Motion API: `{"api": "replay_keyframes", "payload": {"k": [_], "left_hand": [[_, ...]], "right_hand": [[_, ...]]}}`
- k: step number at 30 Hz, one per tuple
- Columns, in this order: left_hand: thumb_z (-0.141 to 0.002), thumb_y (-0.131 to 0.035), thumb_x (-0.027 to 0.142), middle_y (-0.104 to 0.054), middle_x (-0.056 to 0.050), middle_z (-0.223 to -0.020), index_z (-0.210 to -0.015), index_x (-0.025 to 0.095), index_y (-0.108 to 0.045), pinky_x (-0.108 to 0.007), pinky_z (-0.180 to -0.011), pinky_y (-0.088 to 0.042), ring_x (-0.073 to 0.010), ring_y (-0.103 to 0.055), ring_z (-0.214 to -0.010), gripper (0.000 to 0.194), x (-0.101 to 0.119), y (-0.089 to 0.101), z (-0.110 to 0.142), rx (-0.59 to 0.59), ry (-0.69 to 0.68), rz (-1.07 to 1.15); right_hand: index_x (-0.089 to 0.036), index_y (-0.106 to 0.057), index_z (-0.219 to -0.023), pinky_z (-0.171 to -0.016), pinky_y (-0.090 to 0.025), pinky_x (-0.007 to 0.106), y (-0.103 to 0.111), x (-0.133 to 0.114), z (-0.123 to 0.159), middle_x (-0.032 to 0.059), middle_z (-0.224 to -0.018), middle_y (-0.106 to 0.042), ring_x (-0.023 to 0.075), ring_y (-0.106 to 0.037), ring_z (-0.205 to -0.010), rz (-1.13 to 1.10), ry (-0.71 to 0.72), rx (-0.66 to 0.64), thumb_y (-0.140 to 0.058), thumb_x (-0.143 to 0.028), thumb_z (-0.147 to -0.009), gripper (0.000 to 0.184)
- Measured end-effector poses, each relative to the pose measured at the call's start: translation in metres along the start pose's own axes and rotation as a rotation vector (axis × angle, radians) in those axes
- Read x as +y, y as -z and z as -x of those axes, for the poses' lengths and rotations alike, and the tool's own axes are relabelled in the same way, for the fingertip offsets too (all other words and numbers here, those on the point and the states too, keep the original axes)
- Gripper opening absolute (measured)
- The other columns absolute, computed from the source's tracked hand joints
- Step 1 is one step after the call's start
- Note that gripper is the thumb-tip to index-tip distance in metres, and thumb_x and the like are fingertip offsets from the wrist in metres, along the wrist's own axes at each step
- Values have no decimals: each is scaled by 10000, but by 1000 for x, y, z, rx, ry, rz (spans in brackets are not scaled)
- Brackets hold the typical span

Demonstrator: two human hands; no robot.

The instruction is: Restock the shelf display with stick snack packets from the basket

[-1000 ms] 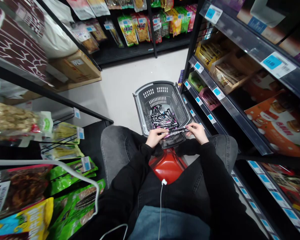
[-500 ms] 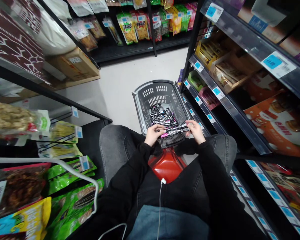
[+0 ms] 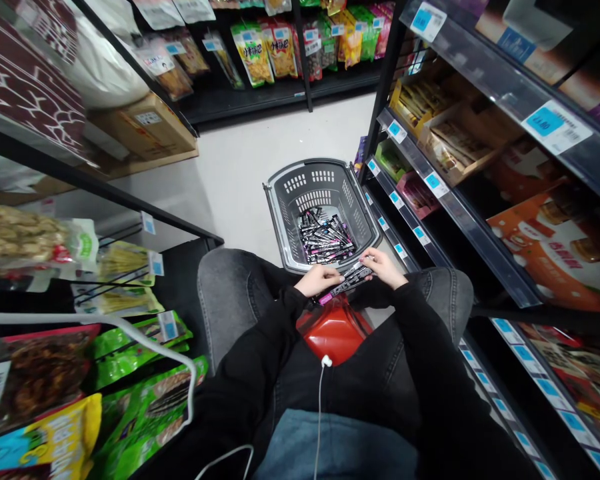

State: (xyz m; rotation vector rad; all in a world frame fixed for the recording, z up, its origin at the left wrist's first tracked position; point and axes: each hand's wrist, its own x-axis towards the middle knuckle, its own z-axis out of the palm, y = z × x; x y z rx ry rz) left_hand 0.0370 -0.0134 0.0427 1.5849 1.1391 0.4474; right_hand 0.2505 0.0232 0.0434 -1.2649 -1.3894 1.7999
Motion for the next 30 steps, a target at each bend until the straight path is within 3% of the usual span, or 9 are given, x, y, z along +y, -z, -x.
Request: {"api": "replay_keyframes", "payload": {"k": [4, 8, 10, 13, 17, 20, 25, 30], "left_hand": [[-778, -505, 422, -337, 57, -492, -631, 116, -576, -213, -486, -216, -73, -285, -484, 346, 1, -6, -2, 15, -7, 101], [-763, -525, 425, -290, 70, -483, -625, 117, -553, -217, -477, -181, -65, -240, -470, 338, 1, -6, -2, 80, 37, 172], [-748, -546, 428, -251, 78, -468, -577, 123, -520, -219, -471, -159, -59, -209, -460, 350, 2, -5, -2, 93, 45, 170], [-715, -593, 404, -246, 83, -451, -507, 129, -468, -213, -465, -171, -50, -220, -446, 367, 5, -4, -2, 74, 45, 195], [-638, -684, 324, -507, 45, -542, -684, 99, -595, -206, -532, -350, -79, -458, -506, 247, 5, -4, -3, -103, 109, 434], [-553, -753, 213, -652, -26, -757, -939, 96, -605, -250, -694, -445, -135, -602, -696, 429, 2, -5, -2, -247, 134, 653], [-533, -767, 105, -691, -52, -801, -1217, 152, -451, -270, -651, -499, -161, -655, -677, 754, -2, -5, 1, -421, 192, 795], [-546, -768, 97, -685, -98, -923, -1199, 152, -450, -301, -685, -525, -214, -671, -800, 729, -2, -5, 3, -497, 182, 843]], "right_hand": [[-203, -553, -824, -413, -470, 239, -14, 2, -1, -36, -611, -514, 99, -503, -451, 3, 29, -21, -606, -452, -693, 286], [-193, -595, -888, -630, -489, 268, -27, 3, -3, 8, -807, -598, 149, -566, -701, 112, 197, 143, -676, -386, -637, 327], [-169, -614, -820, -694, -461, 272, -30, 6, -5, 13, -786, -612, 158, -563, -738, 135, 231, 212, -686, -380, -627, 296], [-151, -634, -741, -664, -432, 266, -31, 11, -9, 13, -704, -613, 157, -557, -688, 99, 201, 251, -650, -419, -659, 281], [-157, -666, -713, -630, -415, 260, -26, 13, -12, 14, -677, -627, 156, -555, -656, 67, 177, 261, -560, -443, -730, 305], [-160, -673, -694, -629, -413, 259, -21, 12, -13, 20, -677, -635, 151, -551, -643, 36, 173, 302, -538, -430, -740, 305], [-152, -664, -666, -565, -390, 237, -12, 11, -14, 13, -625, -602, 127, -509, -582, -30, 153, 353, -560, -415, -711, 286], [-146, -650, -665, -496, -352, 217, -4, 12, -15, -3, -581, -557, 100, -458, -518, -81, 120, 359, -565, -424, -704, 294]]}}
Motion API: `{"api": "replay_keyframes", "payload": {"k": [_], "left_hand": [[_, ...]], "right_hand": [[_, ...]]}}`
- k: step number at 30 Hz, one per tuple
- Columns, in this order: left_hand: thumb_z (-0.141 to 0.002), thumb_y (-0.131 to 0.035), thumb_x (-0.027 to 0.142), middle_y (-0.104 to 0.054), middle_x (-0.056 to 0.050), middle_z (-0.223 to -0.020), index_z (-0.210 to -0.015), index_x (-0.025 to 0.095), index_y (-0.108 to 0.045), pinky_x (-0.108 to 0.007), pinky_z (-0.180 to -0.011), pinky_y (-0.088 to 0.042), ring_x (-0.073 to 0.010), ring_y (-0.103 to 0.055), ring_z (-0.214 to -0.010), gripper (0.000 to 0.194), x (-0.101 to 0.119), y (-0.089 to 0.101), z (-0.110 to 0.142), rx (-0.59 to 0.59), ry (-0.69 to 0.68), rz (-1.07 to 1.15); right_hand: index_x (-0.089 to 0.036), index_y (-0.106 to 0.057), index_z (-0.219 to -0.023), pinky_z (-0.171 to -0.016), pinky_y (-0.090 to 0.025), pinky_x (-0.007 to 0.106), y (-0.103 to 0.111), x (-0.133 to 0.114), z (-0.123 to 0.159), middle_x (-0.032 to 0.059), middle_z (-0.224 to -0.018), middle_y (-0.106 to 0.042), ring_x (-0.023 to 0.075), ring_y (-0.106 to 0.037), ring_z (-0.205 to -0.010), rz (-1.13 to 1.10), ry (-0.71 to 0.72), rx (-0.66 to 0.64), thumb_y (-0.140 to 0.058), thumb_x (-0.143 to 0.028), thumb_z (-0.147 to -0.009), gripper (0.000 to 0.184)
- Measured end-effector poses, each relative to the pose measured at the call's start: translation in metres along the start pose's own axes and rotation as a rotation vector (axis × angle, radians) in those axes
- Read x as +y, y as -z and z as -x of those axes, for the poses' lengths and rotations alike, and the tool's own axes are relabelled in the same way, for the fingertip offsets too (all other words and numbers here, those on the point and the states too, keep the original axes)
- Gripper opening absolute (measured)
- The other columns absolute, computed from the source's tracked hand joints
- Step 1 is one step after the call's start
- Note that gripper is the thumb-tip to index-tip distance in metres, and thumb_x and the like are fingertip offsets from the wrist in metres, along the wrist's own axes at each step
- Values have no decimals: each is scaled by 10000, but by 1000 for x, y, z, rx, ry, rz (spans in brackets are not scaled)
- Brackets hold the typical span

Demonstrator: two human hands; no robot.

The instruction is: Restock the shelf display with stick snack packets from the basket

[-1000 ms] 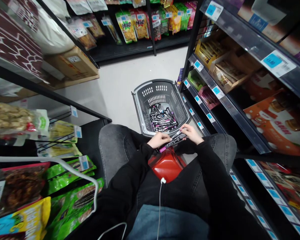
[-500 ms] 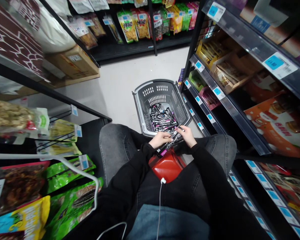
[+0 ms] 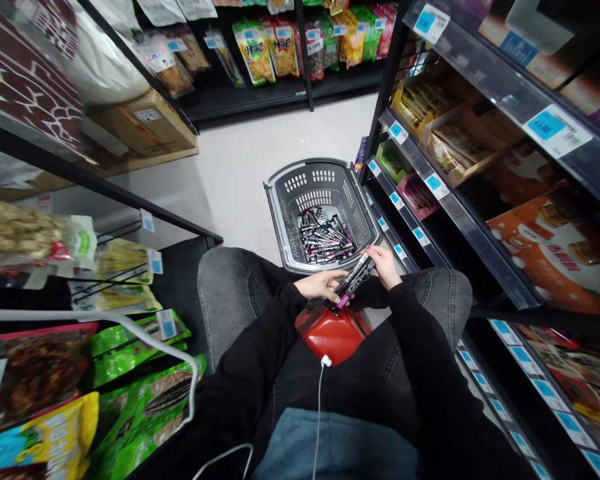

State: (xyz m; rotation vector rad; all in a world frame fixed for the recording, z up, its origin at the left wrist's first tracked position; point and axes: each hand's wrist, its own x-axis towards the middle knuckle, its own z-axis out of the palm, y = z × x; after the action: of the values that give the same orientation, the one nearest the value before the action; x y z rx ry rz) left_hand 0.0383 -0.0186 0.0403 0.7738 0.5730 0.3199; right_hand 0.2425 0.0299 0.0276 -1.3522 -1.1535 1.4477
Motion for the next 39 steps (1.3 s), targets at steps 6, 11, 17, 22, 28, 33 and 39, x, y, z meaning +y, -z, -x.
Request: {"api": "replay_keyframes", "payload": {"k": [6, 11, 17, 22, 28, 33, 39], "left_hand": [[-519, -782, 78, -655, -107, -1035, -1058, 156, -499, -305, -755, -518, -216, -644, -927, 614, -1, 1, 1, -106, 1, -15], [-482, -810, 91, -634, -145, -1084, -1150, 179, -424, -365, -789, -509, -232, -637, -946, 776, -2, 0, 2, -162, 14, 10], [-433, -792, -11, -668, -100, -1002, -1196, 185, -439, -279, -693, -528, -208, -662, -852, 864, 1, -2, 2, -134, 34, 60], [-516, -744, 0, -672, -42, -792, -1092, 94, -563, -166, -611, -511, -113, -651, -665, 610, 3, 10, 3, 293, -123, 218], [-714, -632, 124, -642, -79, -923, -1189, 114, -514, -230, -757, -515, -136, -633, -843, 490, 1, 33, -1, 924, -233, 85], [-781, -530, 257, -472, -170, -1298, -1212, 110, -461, -349, -985, -383, -232, -419, -1230, 462, 7, 45, 2, 1330, -206, -356], [-639, -524, 567, -666, -112, -1015, -1007, 136, -589, -331, -741, -511, -261, -616, -958, 570, 8, 52, 2, 958, -81, -461]], "right_hand": [[-148, -648, -649, -462, -321, 207, 2, 0, -2, -6, -568, -554, 86, -428, -487, -17, -59, -13, -589, -436, -671, 295], [-151, -631, -596, -456, -317, 200, 0, -1, -1, -3, -551, -559, 82, -439, -486, -46, -96, -27, -615, -446, -639, 298], [-146, -611, -586, -421, -303, 197, -3, -3, -1, -8, -520, -545, 75, -426, -452, -121, -163, -31, -633, -464, -616, 320], [-147, -619, -716, -438, -397, 204, 12, 1, -7, -5, -613, -564, 92, -492, -512, -276, -212, 169, -624, -480, -628, 344], [-221, -510, -924, -649, -518, 303, 12, 11, -19, 11, -813, -597, 139, -604, -703, -233, -160, 90, -554, -476, -716, 333], [-191, -511, -1008, -766, -489, 346, 4, 3, -27, 92, -998, -605, 184, -604, -852, 116, -133, 248, -599, -306, -677, 362], [-201, -594, -967, -867, -435, 327, 81, -121, -17, 86, -994, -629, 191, -580, -927, 666, 510, 456, -444, -286, -821, 226]]}}
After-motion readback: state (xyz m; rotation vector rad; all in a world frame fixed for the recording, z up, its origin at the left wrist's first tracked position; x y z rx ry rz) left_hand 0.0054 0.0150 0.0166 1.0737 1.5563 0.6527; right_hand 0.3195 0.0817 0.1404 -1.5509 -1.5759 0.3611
